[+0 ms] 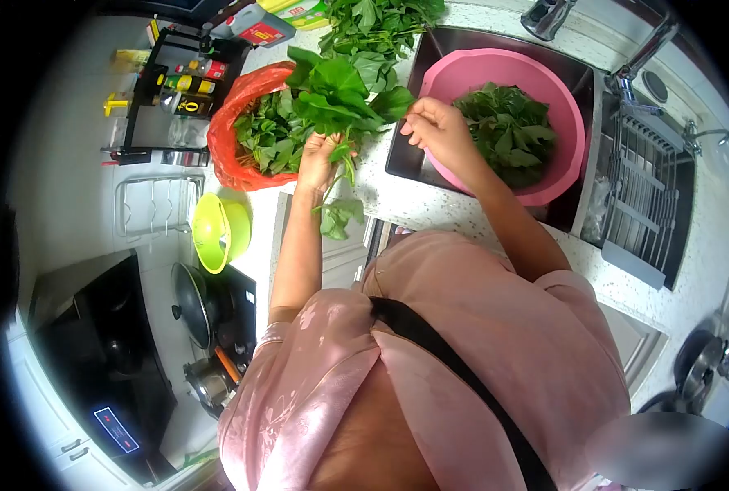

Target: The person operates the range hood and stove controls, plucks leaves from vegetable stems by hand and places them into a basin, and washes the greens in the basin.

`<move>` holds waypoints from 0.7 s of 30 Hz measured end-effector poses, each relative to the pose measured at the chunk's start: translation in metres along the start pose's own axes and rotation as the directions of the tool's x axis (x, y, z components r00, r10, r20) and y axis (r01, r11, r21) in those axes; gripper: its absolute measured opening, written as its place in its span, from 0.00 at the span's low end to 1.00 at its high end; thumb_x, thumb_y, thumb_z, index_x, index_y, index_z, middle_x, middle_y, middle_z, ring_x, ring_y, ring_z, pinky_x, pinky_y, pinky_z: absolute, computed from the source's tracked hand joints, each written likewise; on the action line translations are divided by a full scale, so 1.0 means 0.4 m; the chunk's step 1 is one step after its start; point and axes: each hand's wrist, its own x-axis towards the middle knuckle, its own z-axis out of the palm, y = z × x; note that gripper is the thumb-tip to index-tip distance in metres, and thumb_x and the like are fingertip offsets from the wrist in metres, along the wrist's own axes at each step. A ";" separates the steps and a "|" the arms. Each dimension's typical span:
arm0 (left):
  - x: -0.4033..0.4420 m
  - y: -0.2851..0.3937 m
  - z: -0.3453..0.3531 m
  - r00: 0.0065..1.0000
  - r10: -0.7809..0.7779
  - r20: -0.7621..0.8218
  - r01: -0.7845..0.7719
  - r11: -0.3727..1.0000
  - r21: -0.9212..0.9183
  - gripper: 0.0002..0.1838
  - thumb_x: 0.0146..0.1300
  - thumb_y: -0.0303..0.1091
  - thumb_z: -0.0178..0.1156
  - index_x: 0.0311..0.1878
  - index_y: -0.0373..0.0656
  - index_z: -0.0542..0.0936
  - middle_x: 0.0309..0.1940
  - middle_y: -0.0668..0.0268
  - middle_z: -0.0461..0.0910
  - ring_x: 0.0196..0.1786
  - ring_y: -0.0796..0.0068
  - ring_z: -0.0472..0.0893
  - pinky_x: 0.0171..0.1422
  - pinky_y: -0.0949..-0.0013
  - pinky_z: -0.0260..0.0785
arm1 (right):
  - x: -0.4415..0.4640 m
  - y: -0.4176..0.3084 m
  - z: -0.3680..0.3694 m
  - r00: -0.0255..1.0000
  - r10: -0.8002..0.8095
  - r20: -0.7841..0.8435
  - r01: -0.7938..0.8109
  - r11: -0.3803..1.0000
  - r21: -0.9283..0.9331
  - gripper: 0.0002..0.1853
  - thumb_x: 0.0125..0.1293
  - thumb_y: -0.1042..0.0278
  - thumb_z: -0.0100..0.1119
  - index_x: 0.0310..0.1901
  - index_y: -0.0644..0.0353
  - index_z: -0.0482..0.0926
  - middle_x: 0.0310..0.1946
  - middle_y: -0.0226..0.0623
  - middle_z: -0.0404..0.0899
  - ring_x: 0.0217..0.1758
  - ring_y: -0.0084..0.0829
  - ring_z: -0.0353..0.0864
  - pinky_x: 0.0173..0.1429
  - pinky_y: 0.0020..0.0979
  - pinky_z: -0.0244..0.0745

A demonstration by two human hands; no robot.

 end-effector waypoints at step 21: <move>0.015 -0.016 0.043 0.937 -0.258 0.237 0.297 0.944 -0.145 0.09 0.65 0.32 0.51 0.43 0.39 0.76 0.26 0.70 0.72 0.17 0.83 0.62 0.21 0.80 0.56 | 0.011 -0.162 0.010 0.980 -0.197 0.023 0.184 0.860 -0.476 0.07 0.61 0.70 0.58 0.35 0.66 0.78 0.28 0.25 0.76 0.29 0.15 0.72 0.35 0.19 0.68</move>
